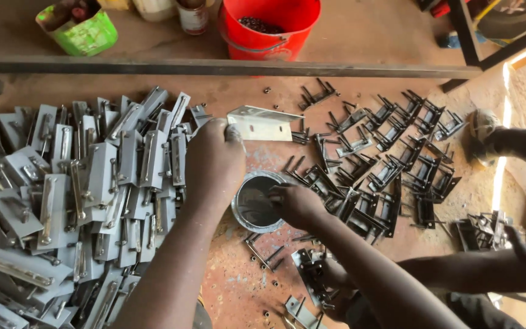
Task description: A person is manually painting small metal brackets using a paintbrush and a small container of paint in a workshop environment.
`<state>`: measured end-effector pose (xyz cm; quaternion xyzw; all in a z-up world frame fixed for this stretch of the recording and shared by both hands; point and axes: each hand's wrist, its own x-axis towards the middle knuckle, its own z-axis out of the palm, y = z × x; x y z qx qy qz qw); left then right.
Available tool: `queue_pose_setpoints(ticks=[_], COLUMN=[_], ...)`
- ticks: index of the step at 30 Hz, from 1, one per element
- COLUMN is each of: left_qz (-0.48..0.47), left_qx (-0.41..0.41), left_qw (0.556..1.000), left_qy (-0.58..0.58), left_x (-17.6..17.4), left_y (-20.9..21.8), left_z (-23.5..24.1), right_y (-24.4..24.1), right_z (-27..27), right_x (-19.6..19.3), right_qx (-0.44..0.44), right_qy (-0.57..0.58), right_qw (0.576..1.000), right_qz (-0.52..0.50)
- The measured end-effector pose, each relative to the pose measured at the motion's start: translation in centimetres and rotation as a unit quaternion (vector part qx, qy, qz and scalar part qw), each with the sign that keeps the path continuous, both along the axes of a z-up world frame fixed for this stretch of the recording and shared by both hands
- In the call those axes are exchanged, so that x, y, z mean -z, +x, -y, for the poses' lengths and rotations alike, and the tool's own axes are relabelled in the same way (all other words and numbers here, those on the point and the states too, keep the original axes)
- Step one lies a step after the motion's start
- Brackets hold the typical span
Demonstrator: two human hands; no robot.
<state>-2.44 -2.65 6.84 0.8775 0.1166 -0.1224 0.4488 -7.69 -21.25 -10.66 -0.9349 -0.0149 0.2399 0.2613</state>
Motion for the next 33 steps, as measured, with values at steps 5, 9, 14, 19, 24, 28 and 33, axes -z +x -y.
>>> queue_pose_setpoints(ticks=[5,9,14,19,24,28,33], left_qz=[0.056,0.042,0.088,0.07,0.029,-0.023,-0.063], left_qx=[-0.016,-0.027,-0.045,-0.058,-0.05,-0.048,-0.036], left_qw=[0.998,0.999,0.992,0.995,0.998,0.998,0.997], left_qy=[0.02,0.012,0.071,0.051,0.025,-0.016,-0.032], left_x=[-1.4,-1.5,-0.1,-0.8,0.3,0.3,1.3], left_y=[0.4,0.6,1.2,1.0,1.4,1.2,1.5], left_z=[-0.2,-0.7,-1.3,-1.7,-1.7,-2.2,-2.6], right_y=[2.3,1.9,1.4,-0.9,-3.8,-4.2,-2.7], right_z=[-1.4,-1.5,-2.3,0.4,0.7,3.4,6.8], right_x=[11.1,19.0,5.6,-3.8,-13.3,-11.7,-9.4], right_qx=[-0.009,-0.016,-0.014,0.229,0.415,0.498,0.506], right_qy=[-0.117,-0.134,-0.107,0.181,0.322,0.432,0.547], right_qw=[0.992,0.991,0.994,0.956,0.85,0.752,0.667], right_qz=[-0.042,-0.027,-0.023,-0.008,0.023,0.011,0.027])
